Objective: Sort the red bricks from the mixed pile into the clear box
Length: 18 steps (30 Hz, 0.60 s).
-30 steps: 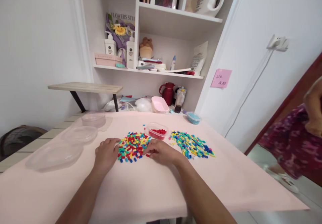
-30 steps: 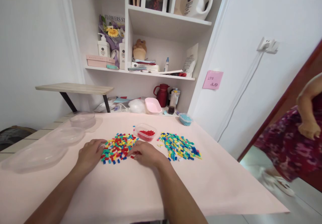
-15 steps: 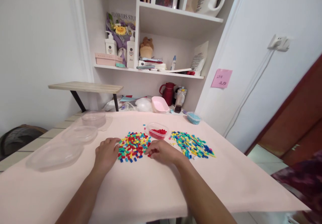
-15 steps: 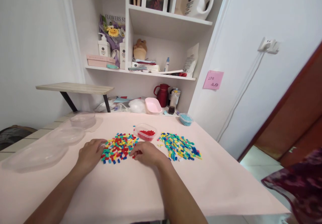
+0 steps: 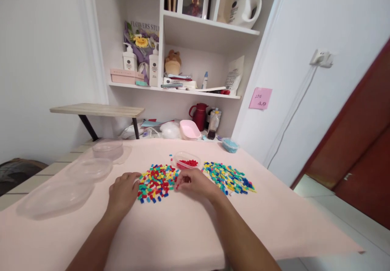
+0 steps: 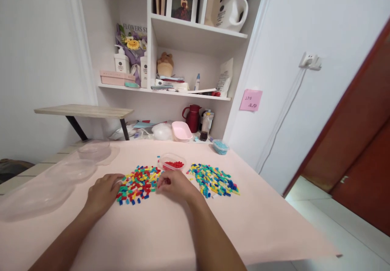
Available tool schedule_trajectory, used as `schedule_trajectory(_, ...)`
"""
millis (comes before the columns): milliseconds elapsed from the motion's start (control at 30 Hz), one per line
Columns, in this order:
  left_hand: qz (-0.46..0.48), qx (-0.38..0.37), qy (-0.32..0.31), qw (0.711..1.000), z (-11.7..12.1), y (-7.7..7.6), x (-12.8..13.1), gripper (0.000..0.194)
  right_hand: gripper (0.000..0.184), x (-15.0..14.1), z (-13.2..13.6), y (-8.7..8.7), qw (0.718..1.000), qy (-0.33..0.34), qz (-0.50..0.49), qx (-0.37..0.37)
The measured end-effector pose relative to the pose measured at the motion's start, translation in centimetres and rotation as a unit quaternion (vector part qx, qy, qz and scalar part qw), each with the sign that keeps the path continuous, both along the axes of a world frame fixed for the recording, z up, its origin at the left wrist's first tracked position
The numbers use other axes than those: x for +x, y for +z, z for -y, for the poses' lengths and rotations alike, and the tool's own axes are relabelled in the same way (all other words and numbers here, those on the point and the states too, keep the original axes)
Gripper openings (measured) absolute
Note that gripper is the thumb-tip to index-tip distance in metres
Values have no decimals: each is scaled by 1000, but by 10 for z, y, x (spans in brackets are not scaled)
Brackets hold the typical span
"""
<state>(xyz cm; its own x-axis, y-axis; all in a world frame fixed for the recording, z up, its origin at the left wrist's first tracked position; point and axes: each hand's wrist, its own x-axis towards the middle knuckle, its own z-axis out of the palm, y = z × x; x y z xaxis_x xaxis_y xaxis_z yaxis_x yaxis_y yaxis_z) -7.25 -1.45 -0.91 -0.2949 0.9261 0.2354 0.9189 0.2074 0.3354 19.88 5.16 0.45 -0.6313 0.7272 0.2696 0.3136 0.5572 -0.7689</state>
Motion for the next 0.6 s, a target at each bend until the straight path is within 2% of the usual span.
schedule_trajectory(67,2,1,0,1000,0,0,0,42,11,2,-4,4,995,-68,-74,27)
schedule_trajectory(133,3,2,0,1000,0,-1,0,41,18,6,-10,5,977,-161,-137,43)
schedule_trajectory(233,5,4,1,1000,1,-2,0,41,29,15,-21,2,942,-280,-180,46)
schedule_trajectory(300,4,4,1,1000,1,-2,-1,41,34,20,-27,-1,924,-327,-191,48)
schedule_trajectory(400,2,4,3,1000,1,-2,-1,41,39,24,-33,-4,916,-346,-198,40)
schedule_trajectory(600,-2,0,5,1000,0,-1,0,41,39,23,-29,1,918,-316,-231,58)
